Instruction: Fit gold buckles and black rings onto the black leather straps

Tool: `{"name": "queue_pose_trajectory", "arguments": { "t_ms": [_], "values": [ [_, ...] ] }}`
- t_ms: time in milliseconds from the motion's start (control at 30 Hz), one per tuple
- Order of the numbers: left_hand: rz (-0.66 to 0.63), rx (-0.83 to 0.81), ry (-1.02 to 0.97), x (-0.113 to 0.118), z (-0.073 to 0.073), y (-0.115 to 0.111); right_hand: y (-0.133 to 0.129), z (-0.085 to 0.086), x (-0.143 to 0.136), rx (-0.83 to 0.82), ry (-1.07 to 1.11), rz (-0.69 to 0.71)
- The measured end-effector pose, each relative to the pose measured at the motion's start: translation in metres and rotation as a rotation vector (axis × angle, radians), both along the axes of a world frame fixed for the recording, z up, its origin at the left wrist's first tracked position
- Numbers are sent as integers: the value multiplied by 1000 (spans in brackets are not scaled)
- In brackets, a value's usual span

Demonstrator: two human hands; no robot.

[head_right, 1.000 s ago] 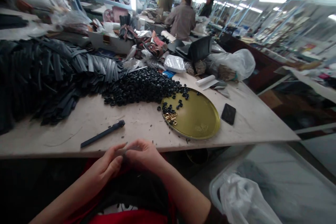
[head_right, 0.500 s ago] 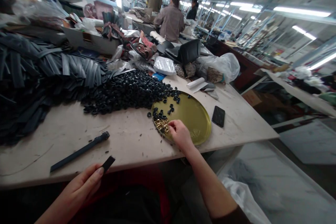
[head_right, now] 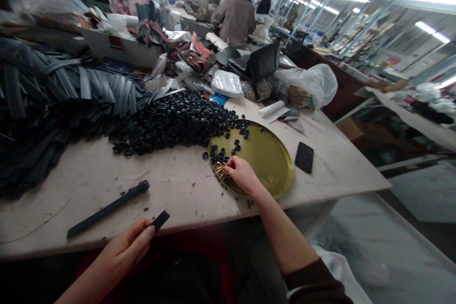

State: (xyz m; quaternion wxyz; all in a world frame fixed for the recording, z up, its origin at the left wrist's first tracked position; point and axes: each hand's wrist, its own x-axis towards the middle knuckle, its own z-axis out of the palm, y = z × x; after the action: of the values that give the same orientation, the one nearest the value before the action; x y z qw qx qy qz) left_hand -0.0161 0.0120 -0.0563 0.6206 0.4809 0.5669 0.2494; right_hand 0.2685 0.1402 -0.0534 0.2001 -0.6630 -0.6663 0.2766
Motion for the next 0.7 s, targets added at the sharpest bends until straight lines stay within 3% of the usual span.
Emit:
{"name": "queue_pose_trajectory", "arguments": {
  "t_ms": [100, 200, 300, 400, 567, 700],
  "values": [
    [-58, 87, 37, 2, 8, 2, -19, 11, -18, -5, 337, 5],
    [8, 240, 100, 10, 25, 6, -50, 22, -57, -183, 772, 35],
    [88, 319, 104, 17, 36, 6, -83, 28, -98, -293, 1000, 35],
    [135, 332, 77, 16, 35, -2, -108, 28, -121, -412, 1175, 30],
    [140, 240, 28, 7, 34, -23, -129, 24, -125, -593, 1303, 114],
    [41, 329, 220, 6, 38, -35, -137, 18, -126, -580, 1218, 99]
  ]
}}
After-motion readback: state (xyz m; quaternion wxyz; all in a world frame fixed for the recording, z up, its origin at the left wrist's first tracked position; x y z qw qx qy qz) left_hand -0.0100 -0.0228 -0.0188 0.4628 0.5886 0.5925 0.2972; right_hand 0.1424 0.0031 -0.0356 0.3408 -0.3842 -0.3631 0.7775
